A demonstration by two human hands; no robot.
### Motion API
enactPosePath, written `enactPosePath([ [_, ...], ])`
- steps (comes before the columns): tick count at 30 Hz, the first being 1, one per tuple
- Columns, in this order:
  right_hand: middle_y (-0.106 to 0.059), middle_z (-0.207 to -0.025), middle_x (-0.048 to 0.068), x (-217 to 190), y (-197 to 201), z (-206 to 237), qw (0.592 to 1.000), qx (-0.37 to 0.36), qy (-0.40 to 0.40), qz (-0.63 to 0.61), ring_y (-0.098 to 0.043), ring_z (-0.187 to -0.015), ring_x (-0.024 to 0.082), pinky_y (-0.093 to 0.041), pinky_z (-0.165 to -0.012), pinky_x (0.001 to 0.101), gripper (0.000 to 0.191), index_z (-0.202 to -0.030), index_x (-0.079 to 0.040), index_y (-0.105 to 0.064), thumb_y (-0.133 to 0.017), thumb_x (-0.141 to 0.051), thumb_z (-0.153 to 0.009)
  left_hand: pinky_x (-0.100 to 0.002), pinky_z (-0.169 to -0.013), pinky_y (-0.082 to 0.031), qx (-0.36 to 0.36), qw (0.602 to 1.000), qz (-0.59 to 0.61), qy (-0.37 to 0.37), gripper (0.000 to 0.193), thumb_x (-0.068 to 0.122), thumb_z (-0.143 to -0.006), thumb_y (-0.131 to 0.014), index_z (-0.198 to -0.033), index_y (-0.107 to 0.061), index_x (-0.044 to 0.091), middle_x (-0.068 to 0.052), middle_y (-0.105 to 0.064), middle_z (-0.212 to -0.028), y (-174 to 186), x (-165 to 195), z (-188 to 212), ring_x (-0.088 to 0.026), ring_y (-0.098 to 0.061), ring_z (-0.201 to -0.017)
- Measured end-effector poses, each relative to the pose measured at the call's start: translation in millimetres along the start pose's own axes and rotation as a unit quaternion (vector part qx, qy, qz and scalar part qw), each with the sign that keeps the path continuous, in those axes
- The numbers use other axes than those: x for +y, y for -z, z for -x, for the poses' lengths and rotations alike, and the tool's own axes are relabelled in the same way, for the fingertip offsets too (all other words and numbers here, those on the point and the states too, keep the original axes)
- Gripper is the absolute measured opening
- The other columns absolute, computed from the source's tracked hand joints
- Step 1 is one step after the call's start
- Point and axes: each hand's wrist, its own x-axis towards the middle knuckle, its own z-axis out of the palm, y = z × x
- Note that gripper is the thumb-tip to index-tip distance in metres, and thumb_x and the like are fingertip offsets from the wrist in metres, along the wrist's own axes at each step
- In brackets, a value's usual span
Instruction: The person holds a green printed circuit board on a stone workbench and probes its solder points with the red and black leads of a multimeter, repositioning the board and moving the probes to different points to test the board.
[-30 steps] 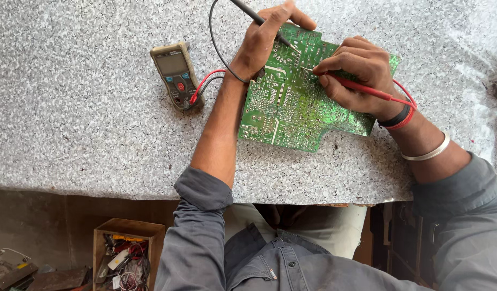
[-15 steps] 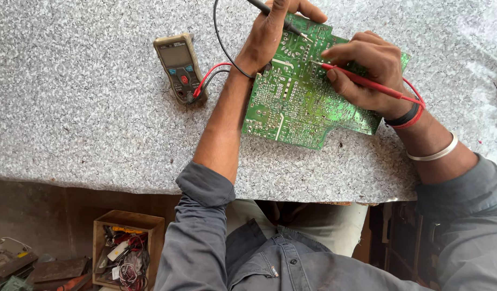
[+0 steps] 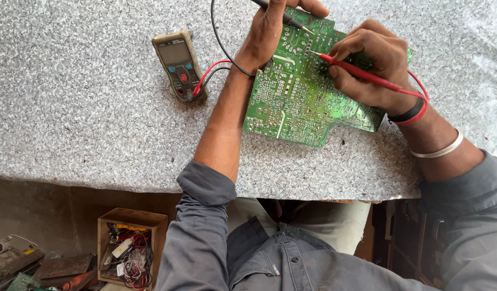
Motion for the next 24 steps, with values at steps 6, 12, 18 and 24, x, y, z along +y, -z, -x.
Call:
enactPosePath([
  [6, -0.075, -0.101, 0.011, 0, 3, 0, 0.999, -0.007, 0.026, 0.024, -0.066, -0.090, 0.018, -0.053, -0.077, 0.0298, 0.018, -0.107, -0.005, -0.066, -0.083, -0.007, -0.101, -0.035, -0.093, -0.063, -0.001, 1.000, 0.012, 0.001, 0.076, 0.061, -0.110, -0.021, -0.114, -0.073, 0.006, -0.009, -0.077, -0.111, 1, -4, 0, -0.017, -0.077, -0.103],
  [12, -0.072, -0.092, 0.006, -4, 4, 2, 0.999, -0.001, -0.047, 0.026, -0.064, -0.081, 0.014, -0.048, -0.068, 0.0255, 0.016, -0.107, -0.004, -0.073, -0.083, -0.012, -0.097, -0.036, -0.094, -0.062, 0.002, 1.000, 0.031, 0.002, 0.072, 0.059, -0.111, -0.025, -0.114, -0.073, 0.006, -0.009, -0.077, -0.112, 1, -8, -2, -0.017, -0.077, -0.103],
  [18, -0.073, -0.096, 0.007, -12, 6, -3, 0.999, -0.016, -0.019, 0.040, -0.066, -0.089, 0.016, -0.052, -0.076, 0.0269, 0.016, -0.109, -0.004, -0.074, -0.086, -0.005, -0.099, -0.036, -0.100, -0.062, 0.008, 1.000, 0.023, -0.009, 0.071, 0.057, -0.113, -0.024, -0.114, -0.074, 0.006, -0.009, -0.078, -0.113, 3, -13, -1, -0.019, -0.076, -0.108],
  [24, -0.073, -0.101, 0.010, -18, 11, -14, 0.995, -0.059, 0.045, 0.063, -0.064, -0.092, 0.020, -0.052, -0.079, 0.0320, 0.023, -0.119, -0.005, -0.076, -0.078, -0.008, -0.097, -0.036, -0.100, -0.061, -0.004, 1.000, 0.009, -0.023, 0.071, 0.055, -0.113, -0.023, -0.114, -0.074, 0.006, -0.008, -0.078, -0.113, 7, -16, -2, -0.018, -0.076, -0.107],
])
